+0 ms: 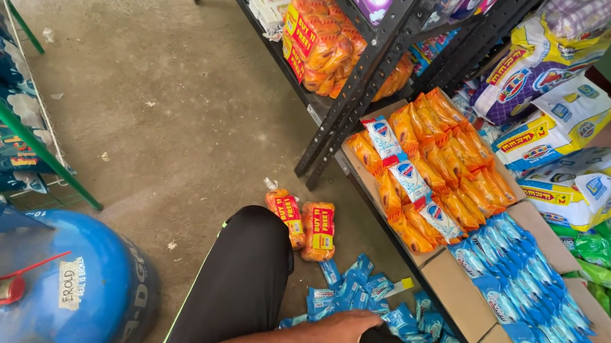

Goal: Packing small blue detergent packets into a black cloth bag while sitting in a storage area.

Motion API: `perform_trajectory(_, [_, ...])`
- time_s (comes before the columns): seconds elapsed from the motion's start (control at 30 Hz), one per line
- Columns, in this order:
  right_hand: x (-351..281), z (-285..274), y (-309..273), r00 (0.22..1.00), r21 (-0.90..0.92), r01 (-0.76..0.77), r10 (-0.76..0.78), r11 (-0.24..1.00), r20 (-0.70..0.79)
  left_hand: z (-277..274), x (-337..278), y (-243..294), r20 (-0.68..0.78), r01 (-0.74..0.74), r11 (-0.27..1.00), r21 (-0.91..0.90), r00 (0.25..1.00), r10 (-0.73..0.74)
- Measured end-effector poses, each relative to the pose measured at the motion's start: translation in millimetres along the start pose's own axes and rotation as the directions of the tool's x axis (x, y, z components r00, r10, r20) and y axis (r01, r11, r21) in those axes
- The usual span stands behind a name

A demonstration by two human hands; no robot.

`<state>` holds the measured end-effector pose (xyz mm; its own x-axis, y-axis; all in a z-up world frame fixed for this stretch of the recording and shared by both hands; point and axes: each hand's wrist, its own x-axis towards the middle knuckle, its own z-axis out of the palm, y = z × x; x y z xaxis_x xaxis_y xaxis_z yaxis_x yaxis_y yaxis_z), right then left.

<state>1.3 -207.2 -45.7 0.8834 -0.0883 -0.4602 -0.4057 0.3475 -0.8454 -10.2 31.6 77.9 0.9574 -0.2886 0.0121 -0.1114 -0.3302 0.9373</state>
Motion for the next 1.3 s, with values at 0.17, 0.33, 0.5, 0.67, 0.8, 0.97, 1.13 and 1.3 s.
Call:
perform_trajectory(0.17, [7.4,-9.9,3.3,0.995,-0.065,0.035,-0.041,0.997,-0.091,4.6,5.2,-8.9,0.223,0.215,0.972,-0.095,0.956,-0.190])
perform_trajectory(0.33, [8.6,-9.1,2.6,0.994,-0.027,-0.023,0.020,0.999,-0.104,-1.0,7.2,-5.1,0.346,0.334,0.939,-0.086,0.893,-0.286])
perform_trajectory(0.5, [-10.7,14.1,-12.6,0.988,-0.134,-0.067,0.047,0.989,-0.147,7.2,5.5,-15.9,0.258,0.268,0.960,-0.086,0.936,-0.238])
perform_trajectory(0.67, [-15.6,21.5,-14.0,0.983,-0.053,-0.019,0.009,0.998,-0.186,20.9,9.7,-29.1,0.265,0.307,0.949,-0.070,0.923,-0.279])
perform_trajectory(0.8, [-41.6,44.9,-41.7,0.989,0.063,-0.074,0.082,0.995,-0.125,0.8,9.6,-1.4,0.203,0.407,0.911,0.068,0.889,-0.412])
perform_trajectory(0.97, [-23.9,18.3,-43.1,0.985,0.171,0.066,-0.036,0.983,-0.171,1.6,25.3,-48.2,-0.123,0.554,0.831,-0.051,0.823,-0.555])
perform_trajectory(1.13, [-23.0,6.1,-33.3,0.992,0.409,0.116,-0.086,0.905,-0.091,-1.0,29.2,-50.3,-0.519,0.349,0.890,-0.294,0.724,-0.455])
perform_trajectory(1.3, [-58.3,60.5,-30.8,0.990,0.442,0.051,-0.104,0.896,0.097,31.9,-14.6,-1.0,-0.282,0.001,0.975,0.223,0.957,0.064])
